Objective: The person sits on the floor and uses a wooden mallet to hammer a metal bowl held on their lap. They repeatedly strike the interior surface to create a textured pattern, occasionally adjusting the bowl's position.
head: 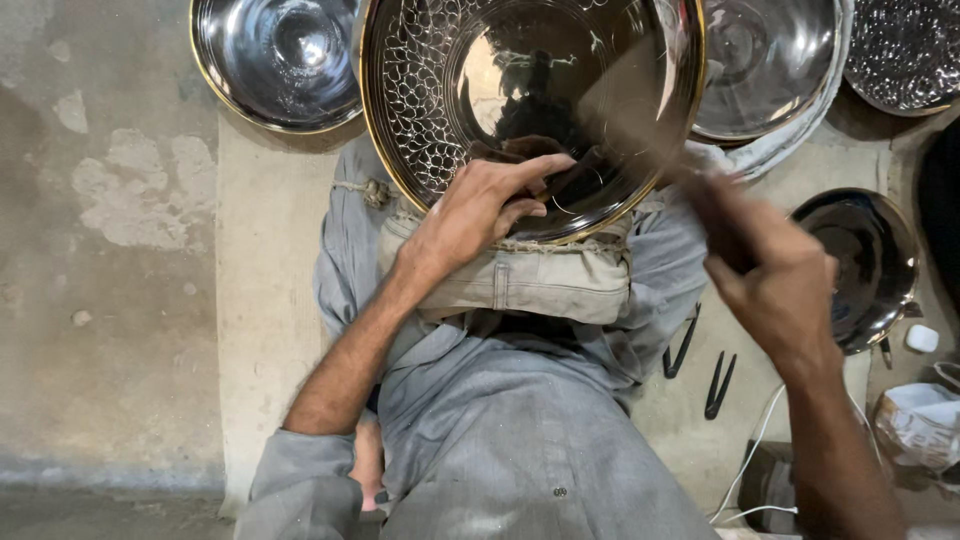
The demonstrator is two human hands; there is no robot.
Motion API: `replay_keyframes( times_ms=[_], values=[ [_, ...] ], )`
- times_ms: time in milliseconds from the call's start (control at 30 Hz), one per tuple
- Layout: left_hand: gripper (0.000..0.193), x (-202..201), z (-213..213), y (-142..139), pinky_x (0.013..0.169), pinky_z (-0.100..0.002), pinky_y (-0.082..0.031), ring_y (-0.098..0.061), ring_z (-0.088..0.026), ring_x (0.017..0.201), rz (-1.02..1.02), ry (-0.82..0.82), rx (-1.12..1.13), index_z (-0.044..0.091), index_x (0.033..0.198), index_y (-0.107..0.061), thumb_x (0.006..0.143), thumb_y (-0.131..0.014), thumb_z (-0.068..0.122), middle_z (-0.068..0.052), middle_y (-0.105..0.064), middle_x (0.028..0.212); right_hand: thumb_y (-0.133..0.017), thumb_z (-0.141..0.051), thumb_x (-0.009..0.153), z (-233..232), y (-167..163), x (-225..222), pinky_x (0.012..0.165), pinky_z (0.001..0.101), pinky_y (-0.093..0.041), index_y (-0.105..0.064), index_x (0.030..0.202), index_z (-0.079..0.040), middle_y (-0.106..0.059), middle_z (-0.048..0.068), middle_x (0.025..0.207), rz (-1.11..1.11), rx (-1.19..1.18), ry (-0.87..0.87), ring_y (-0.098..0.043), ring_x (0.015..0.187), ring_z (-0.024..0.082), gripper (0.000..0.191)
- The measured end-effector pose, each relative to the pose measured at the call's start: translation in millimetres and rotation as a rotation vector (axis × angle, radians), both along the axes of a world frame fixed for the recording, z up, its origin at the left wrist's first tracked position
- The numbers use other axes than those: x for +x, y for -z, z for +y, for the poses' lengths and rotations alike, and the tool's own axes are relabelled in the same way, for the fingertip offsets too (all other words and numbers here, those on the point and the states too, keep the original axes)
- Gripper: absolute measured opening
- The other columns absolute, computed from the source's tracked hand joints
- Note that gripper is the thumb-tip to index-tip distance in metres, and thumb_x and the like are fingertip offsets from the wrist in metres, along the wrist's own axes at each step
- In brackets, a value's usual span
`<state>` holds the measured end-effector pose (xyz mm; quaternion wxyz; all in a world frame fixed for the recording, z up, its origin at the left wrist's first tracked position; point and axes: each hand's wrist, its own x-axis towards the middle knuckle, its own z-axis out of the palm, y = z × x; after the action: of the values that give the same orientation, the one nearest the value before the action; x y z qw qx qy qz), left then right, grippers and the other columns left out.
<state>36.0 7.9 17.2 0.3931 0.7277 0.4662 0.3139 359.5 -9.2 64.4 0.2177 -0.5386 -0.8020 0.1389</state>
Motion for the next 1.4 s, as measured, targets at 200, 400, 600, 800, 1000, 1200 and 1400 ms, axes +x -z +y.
replay_keyframes(
  times_ms=[200, 400, 600, 800, 1000, 1200, 1400],
  values=[
    [0.058, -4.0, 4.8, -1.2, 0.084, -0.038, -0.063, -0.077, -0.022, 0.092, 0.033, 0.104, 0.064, 0.016, 0.143, -0.058, 0.087, -0.075, 0.009, -0.009, -0.078, 0.107, -0.074, -0.007, 0.089, -23.6, 27.1, -0.7, 0.079, 0.033, -0.063, -0.049, 0.159, -0.016, -0.074, 0.007, 0.106, 0.182, -0.121, 0.122, -0.072, 0.085, 0.017, 0.075],
    [0.059, -8.3, 8.8, -0.9, 0.083, -0.039, -0.061, -0.076, -0.024, 0.093, 0.042, 0.165, 0.1, 0.017, 0.142, -0.058, 0.086, -0.077, 0.013, -0.009, -0.077, 0.106, -0.076, -0.001, 0.087, -40.6, 36.2, -3.7, 0.098, 0.0401, -0.059, -0.049, 0.154, -0.006, -0.069, 0.021, 0.126, 0.165, 0.031, 0.101, -0.072, 0.11, 0.032, 0.073],
    [0.06, -8.8, 12.4, 3.8, 0.082, -0.037, -0.062, -0.077, -0.022, 0.09, 0.09, 0.217, 0.043, 0.02, 0.142, -0.059, 0.086, -0.076, 0.011, -0.006, -0.078, 0.108, -0.071, 0.002, 0.089, -57.9, 47.2, -7.1, 0.098, 0.0402, -0.057, -0.046, 0.159, -0.005, -0.068, 0.023, 0.129, 0.24, -0.042, 0.194, -0.07, 0.114, 0.032, 0.074],
    [0.057, -10.5, 13.0, 5.2, 0.084, -0.036, -0.063, -0.078, -0.019, 0.094, 0.051, 0.287, 0.112, 0.021, 0.141, -0.06, 0.086, -0.072, 0.008, -0.003, -0.076, 0.121, -0.072, 0.003, 0.083, -73.9, 71.2, -1.2, 0.087, 0.0353, -0.059, -0.042, 0.156, -0.008, -0.067, 0.023, 0.116, 0.208, 0.101, 0.112, -0.069, 0.102, 0.027, 0.08],
    [0.057, -9.7, 15.1, 1.8, 0.083, -0.037, -0.062, -0.077, -0.018, 0.092, 0.13, 0.313, 0.064, 0.022, 0.142, -0.06, 0.088, -0.069, 0.007, -0.001, -0.078, 0.112, -0.071, 0.002, 0.088, -84.3, 89.8, 2.8, 0.079, 0.0369, -0.059, -0.037, 0.165, -0.018, -0.072, 0.017, 0.109, 0.148, -0.094, 0.203, -0.07, 0.09, 0.023, 0.086],
    [0.058, -12.9, 17.0, 6.3, 0.086, -0.037, -0.062, -0.076, -0.02, 0.096, 0.111, 0.276, 0.177, 0.019, 0.14, -0.058, 0.085, -0.071, 0.007, -0.004, -0.077, 0.117, -0.073, 0.005, 0.077, -87.7, 74.3, -0.9, 0.082, 0.0397, -0.059, -0.042, 0.162, -0.015, -0.071, 0.022, 0.12, -0.003, -0.077, 0.157, -0.071, 0.097, 0.028, 0.092],
    [0.055, -18.8, 20.8, 11.2, 0.083, -0.034, -0.066, -0.079, -0.02, 0.094, -0.004, 0.082, 0.123, 0.017, 0.144, -0.053, 0.094, -0.076, 0.013, -0.006, -0.078, 0.103, -0.078, -0.009, 0.087, -88.2, 80.1, 0.8, 0.088, 0.0271, -0.056, -0.046, 0.138, -0.003, -0.065, 0.003, 0.105, 0.69, -0.192, 0.269, -0.066, 0.098, 0.012, 0.061]
  ],
)
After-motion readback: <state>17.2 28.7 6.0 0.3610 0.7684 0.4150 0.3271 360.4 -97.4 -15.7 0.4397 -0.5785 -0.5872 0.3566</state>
